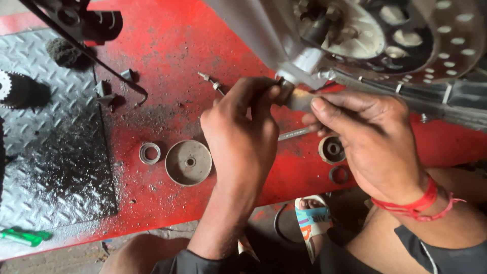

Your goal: Using sandpaper and a hammer to adjust or repair a motorcycle wheel assembly component.

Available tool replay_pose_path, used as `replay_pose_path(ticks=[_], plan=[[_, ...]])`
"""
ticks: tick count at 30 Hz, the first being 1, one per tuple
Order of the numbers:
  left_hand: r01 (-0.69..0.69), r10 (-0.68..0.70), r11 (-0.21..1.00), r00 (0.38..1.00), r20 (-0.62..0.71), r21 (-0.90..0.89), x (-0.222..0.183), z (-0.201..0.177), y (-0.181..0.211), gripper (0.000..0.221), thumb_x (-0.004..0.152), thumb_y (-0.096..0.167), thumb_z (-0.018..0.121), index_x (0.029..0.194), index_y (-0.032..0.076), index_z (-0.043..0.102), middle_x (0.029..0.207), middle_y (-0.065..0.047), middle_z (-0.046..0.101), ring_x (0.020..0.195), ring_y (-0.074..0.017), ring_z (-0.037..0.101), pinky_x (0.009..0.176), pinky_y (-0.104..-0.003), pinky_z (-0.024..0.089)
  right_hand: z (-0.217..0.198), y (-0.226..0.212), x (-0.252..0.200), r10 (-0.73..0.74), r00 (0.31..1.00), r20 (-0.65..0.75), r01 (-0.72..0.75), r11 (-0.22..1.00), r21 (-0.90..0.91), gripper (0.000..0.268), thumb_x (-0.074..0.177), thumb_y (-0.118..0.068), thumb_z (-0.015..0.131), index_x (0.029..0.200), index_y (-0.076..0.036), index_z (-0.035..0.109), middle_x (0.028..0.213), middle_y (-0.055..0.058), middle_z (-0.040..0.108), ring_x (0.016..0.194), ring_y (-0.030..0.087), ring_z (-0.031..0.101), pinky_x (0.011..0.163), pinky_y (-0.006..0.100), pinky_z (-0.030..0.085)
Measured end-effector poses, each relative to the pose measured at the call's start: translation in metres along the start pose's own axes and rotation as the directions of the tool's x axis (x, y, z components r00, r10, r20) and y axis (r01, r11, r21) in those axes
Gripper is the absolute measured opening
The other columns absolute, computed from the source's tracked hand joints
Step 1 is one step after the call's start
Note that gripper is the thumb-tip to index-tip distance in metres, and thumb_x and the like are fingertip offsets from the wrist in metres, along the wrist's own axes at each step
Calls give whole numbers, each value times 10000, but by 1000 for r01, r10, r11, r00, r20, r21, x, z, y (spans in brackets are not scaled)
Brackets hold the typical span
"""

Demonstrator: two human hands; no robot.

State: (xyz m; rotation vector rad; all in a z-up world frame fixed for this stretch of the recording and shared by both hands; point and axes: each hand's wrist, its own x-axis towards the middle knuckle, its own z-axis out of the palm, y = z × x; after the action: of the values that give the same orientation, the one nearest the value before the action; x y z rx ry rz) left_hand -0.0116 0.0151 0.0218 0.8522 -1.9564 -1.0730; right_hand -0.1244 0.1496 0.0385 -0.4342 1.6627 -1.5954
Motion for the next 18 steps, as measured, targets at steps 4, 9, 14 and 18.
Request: replay_pose_path(ticks=[4,9,14,18], plan=[[-25,25,999,1000,12,-34,-8,0,1,126,956,39,668,997,153,704,942,-1,765,856,-200,745,897,-373,542,3,7,5,-195,981,-6,193,972,-134,202,1042,-18,636,1205,77,709,1081,114,751,913,137,696,814,266,572],[-249,249,957,968,21,151,-6,-2,4,212,909,-9,654,1071,119,702,944,-56,729,908,-273,709,999,-506,465,6,4,17,-163,986,30,166,976,-144,213,1020,-19,608,1190,61,707,1033,79,740,882,110,680,805,263,578],[243,-314,905,935,162,350,10,-26,-10,82,900,179,670,861,127,719,718,-140,708,684,-344,716,649,-476,554,2,16,6,173,974,148,-114,933,-340,227,941,-71,685,1136,1,777,919,73,774,812,118,668,733,272,564],[181,-320,811,934,162,556,4,-49,-34,89,827,229,704,839,149,741,698,-184,714,704,-409,686,661,-533,529,-44,114,-38,372,849,376,12,696,-717,559,765,-151,816,1317,-124,733,1098,-56,791,966,76,735,830,215,599]])
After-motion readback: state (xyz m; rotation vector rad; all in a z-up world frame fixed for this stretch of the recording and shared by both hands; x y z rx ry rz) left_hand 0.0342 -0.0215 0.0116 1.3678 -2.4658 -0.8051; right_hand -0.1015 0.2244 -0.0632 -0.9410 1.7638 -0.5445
